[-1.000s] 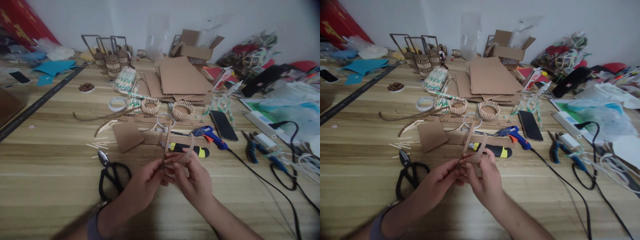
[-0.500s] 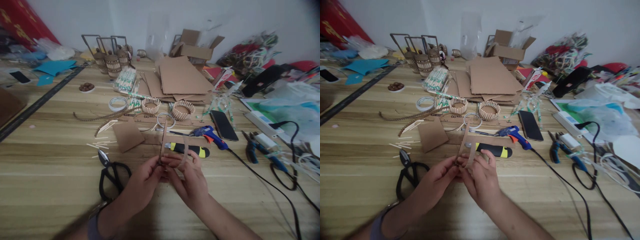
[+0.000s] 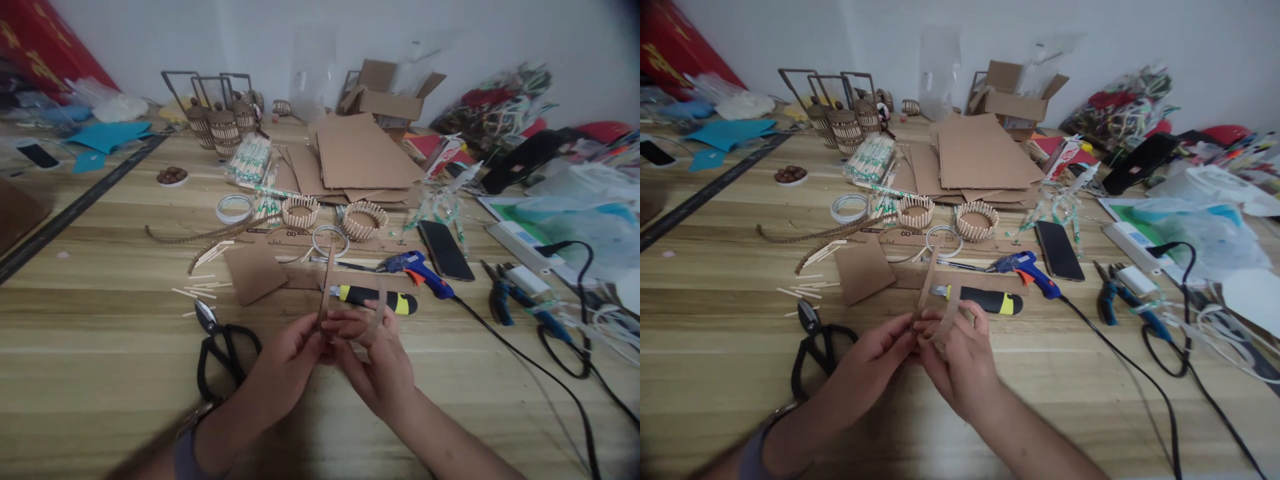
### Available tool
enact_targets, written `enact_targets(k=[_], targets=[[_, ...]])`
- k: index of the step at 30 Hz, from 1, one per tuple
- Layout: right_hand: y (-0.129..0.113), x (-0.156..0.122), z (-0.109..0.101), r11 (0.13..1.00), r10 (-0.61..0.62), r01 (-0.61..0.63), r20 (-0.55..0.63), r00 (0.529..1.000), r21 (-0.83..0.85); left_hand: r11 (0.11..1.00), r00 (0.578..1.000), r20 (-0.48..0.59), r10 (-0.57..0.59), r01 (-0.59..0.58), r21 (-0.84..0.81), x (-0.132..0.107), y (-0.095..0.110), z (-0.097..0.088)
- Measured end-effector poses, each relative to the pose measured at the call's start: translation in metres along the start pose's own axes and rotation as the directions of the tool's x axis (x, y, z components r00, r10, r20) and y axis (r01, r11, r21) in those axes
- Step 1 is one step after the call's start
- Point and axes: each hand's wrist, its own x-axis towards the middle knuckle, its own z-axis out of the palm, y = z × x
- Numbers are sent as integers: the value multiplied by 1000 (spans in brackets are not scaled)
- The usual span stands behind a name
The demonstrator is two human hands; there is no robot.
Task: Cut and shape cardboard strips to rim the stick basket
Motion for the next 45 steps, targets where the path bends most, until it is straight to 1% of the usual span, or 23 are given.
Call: enact_targets(k=[2, 4, 8, 10, 13, 16, 18, 22, 25, 28, 33, 36, 40, 43, 45], targets=[[-1, 0, 2, 1000, 5, -5, 2, 1000, -31, 999, 999, -40, 11, -9, 52, 0, 0, -1], [0, -1, 3, 999, 13, -13, 8, 1000, -52, 998, 998, -63, 9, -5, 67, 0, 0, -2], [1, -1, 2, 999, -1, 2, 32, 999, -50, 1000, 999, -33, -20, 20, -4, 0, -1, -1], [1, -1, 0, 998, 14, -12, 23, 1000, -57, 1000, 999, -29, -23, 23, -7, 0, -1, 0], [1, 1, -4, 995, 73, -72, 12, 997, -70, 999, 999, -19, -30, 30, 12, 0, 0, 2], [1, 3, -6, 990, 125, -125, 1, 992, -66, 998, 998, 8, -55, 55, -6, -1, 2, 3], [1, 3, -6, 993, 111, -110, 6, 994, -40, 998, 999, 3, -50, 50, -23, -1, 2, 3], [0, 1, -1, 998, 66, -66, 18, 998, 25, 999, 1000, -18, -1, 1, -33, 1, 1, 0], [0, 1, 2, 999, 34, -35, 26, 999, 6, 1000, 999, -47, 19, -19, 1, 2, 0, -2], [0, 1, 2, 1000, 16, -15, 34, 999, -28, 1000, 999, -48, 16, -16, 4, 1, 0, -2], [0, 3, -3, 999, 34, -33, 20, 999, -40, 999, 1000, -28, -13, 14, 32, -1, 2, 0], [0, 4, -7, 995, 73, -71, 12, 997, -74, 997, 999, -16, -35, 35, 62, -2, 4, 2], [2, 4, -8, 989, 130, -129, -2, 992, -67, 998, 998, 3, -59, 59, 26, -3, 3, 4], [1, 2, -6, 994, 107, -107, 5, 994, -34, 999, 999, -4, -52, 52, -8, -2, 1, 4], [0, 1, -2, 998, 67, -67, 13, 998, 4, 999, 1000, -10, -30, 29, -29, -2, 0, 3]])
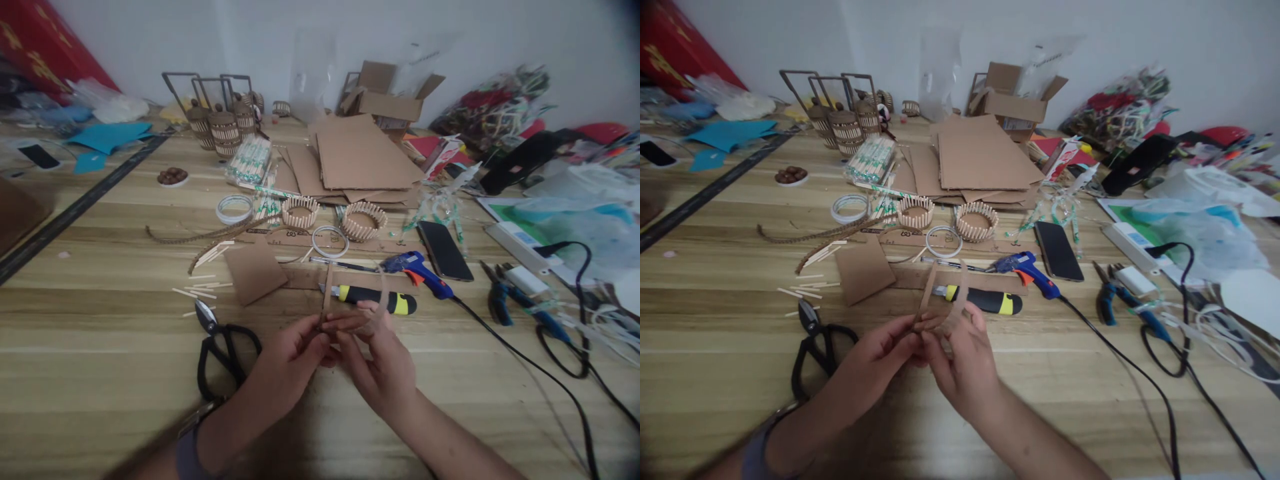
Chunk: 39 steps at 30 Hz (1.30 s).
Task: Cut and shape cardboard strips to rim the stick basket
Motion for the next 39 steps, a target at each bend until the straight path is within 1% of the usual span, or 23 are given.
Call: enact_targets(k=[2, 5, 8, 14, 18, 20, 21, 24, 26, 29, 33, 35, 39], targets=[[-1, -1, 3, 999, -30, 30, 9, 999, 23, 1000, 1000, -22, 20, -20, 11, 1, 0, -2], [-1, -1, 5, 998, -55, 55, 23, 998, -3, 998, 998, -52, 31, -27, 64, 1, 0, -4], [0, 0, 3, 998, -61, 62, 21, 998, -29, 998, 999, -28, 20, -18, 62, 0, 0, -4], [0, 3, -6, 999, 0, 1, 20, 1000, -50, 996, 1000, 9, 4, -4, 89, -1, 2, -1], [1, 3, -7, 995, 94, -94, -1, 996, -13, 998, 999, 28, -41, 39, 46, -1, 1, 1], [0, 3, -7, 994, 111, -111, -8, 994, 3, 998, 998, 23, -65, 64, 21, 0, 0, 1], [0, 4, -6, 995, 93, -93, -2, 996, 22, 998, 998, 16, -63, 63, 14, 1, 0, 0], [-1, 4, -3, 996, -13, 11, 28, 1000, 83, 1000, 1000, 3, -16, 16, 18, 2, 1, -1], [-1, 3, 0, 996, -51, 49, 26, 998, 71, 999, 1000, -5, 13, -13, 37, 3, 2, -3], [0, 1, 3, 998, -56, 56, 14, 998, 1, 998, 1000, -15, 23, -22, 56, 2, 1, -5], [1, 1, 2, 997, -60, 60, 7, 998, -42, 997, 1000, 8, 4, -4, 72, 0, -5, -5], [1, 1, -1, 997, -49, 49, -4, 999, -64, 998, 1000, 23, -3, 2, 66, -1, -5, -4], [2, 1, -6, 997, 45, -45, -6, 999, -63, 999, 999, 48, -25, 24, 32, -1, 0, 0]])
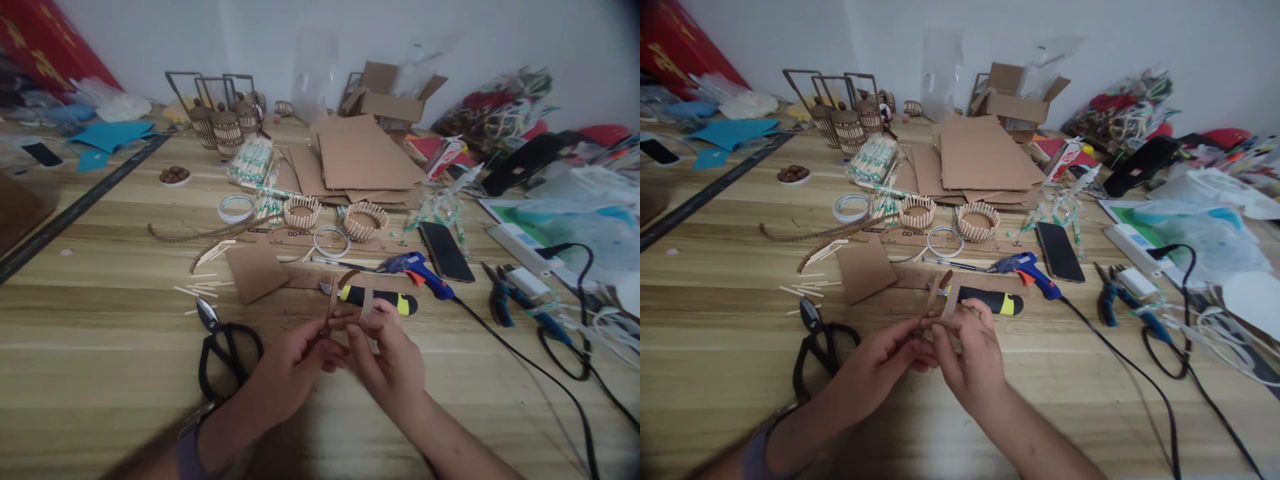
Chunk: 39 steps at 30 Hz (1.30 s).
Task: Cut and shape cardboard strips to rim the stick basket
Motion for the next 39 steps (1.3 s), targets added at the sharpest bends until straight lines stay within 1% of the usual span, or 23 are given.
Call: enact_targets(k=[3, 7, 10, 12, 14, 17, 20, 23, 25, 26, 28, 31, 34, 37, 39], targets=[[-1, 0, 0, 999, 25, -25, -12, 1000, 27, 999, 1000, -16, -27, 27, -26, 1, 2, 1], [-3, 0, 3, 997, -50, 50, 5, 999, 58, 999, 1000, -30, 5, -7, -51, 3, 0, -2], [-3, 0, 7, 994, -85, 84, 24, 996, 65, 1000, 998, -53, 28, -28, 10, 3, -1, -4], [-2, -1, 8, 995, -85, 83, 28, 996, 58, 998, 997, -69, 36, -32, 56, 2, -1, -5], [-2, -1, 9, 995, -83, 82, 15, 996, 52, 997, 997, -67, 36, -32, 64, 2, -2, -5], [-2, 0, 6, 998, -60, 60, 2, 998, 22, 998, 998, -42, 36, -34, 44, 1, -2, -5], [-2, 0, 2, 1000, -16, 16, 13, 1000, 3, 999, 999, -27, 25, -24, 32, 1, -1, -3], [-1, 0, 1, 998, 60, -59, -16, 998, 21, 1000, 1000, -21, 1, -1, 14, 1, -1, -2], [-1, 0, 1, 996, 83, -81, -36, 996, 43, 1000, 1000, -26, -9, 8, -13, 2, -1, -1], [-2, 0, 2, 996, 71, -69, -30, 997, 55, 999, 1000, -27, -9, 8, -32, 2, -2, -2], [-2, 0, 4, 996, 7, -7, -10, 1000, 86, 998, 999, -33, 5, -7, -58, 4, -3, -3], [-3, -1, 8, 993, -72, 72, -3, 997, 94, 999, 997, -58, 46, -47, -14, 5, -5, -6], [-1, -3, 12, 995, -85, 85, 4, 996, 42, 997, 994, -83, 66, -61, 55, 5, -7, -7], [1, -5, 13, 996, -91, 91, 14, 996, 21, 996, 996, -61, 60, -56, 74, 4, -8, -7], [2, -6, 13, 997, -71, 71, 3, 997, 20, 997, 998, -42, 49, -47, 58, 3, -6, -6]])
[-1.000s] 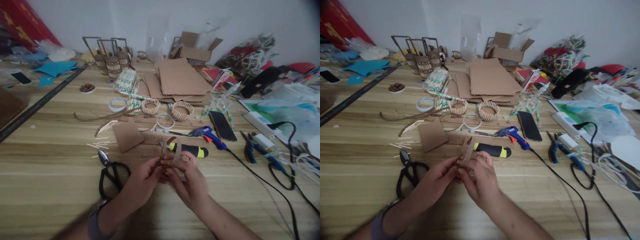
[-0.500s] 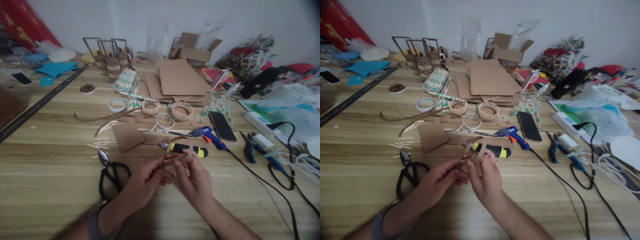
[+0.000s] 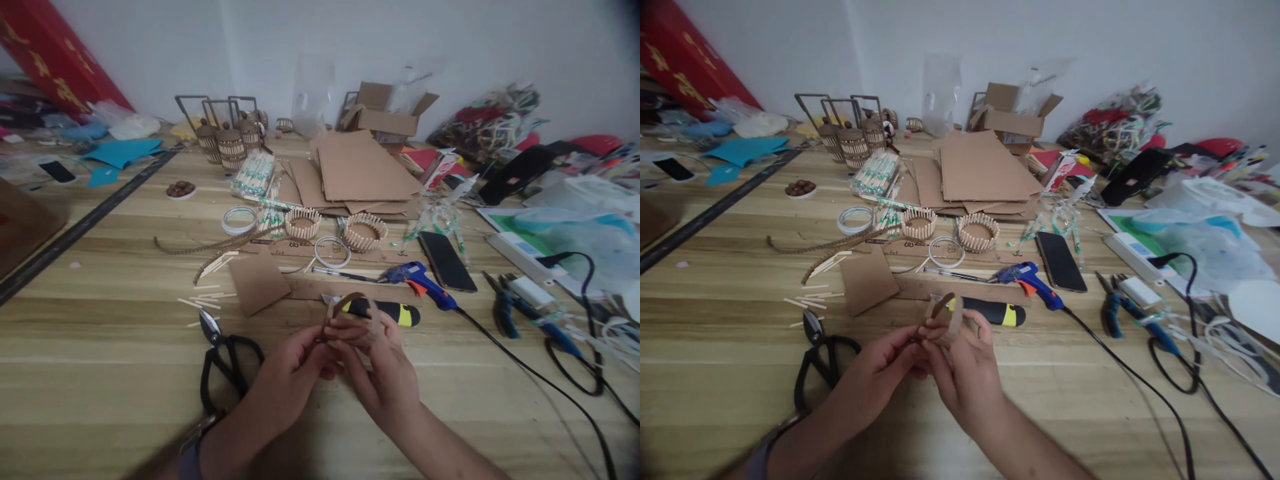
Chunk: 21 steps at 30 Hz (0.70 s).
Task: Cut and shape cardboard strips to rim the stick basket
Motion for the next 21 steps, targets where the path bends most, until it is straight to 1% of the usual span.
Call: enact_targets(k=[2, 5, 9, 11, 13, 16, 19, 21], targets=[[0, -1, -1, 1000, 23, -23, -15, 1000, 0, 1000, 1000, 10, -8, 9, -12, -1, 3, 1], [0, 0, -4, 999, 45, -45, -6, 999, 8, 1000, 1000, 12, -10, 10, 10, -1, 6, 1], [0, 3, -9, 994, 113, -113, -7, 994, 5, 999, 1000, 0, -24, 24, 38, 0, 4, 1], [0, 3, -10, 993, 120, -120, -24, 992, -1, 999, 999, 0, -35, 35, 24, 1, 3, 2], [-1, 4, -9, 994, 106, -106, -30, 994, 7, 999, 999, 3, -36, 36, 0, 2, 2, 2], [-2, 6, -7, 998, 51, -51, -14, 999, 39, 1000, 1000, -3, -14, 14, -4, 3, 2, 1], [-2, 7, -4, 999, -5, 4, 11, 1000, 52, 999, 999, -40, 6, -4, 49, 3, 1, -1], [-2, 6, -2, 999, -21, 20, 21, 1000, 41, 996, 998, -61, 9, -4, 92, 2, -1, -3]])
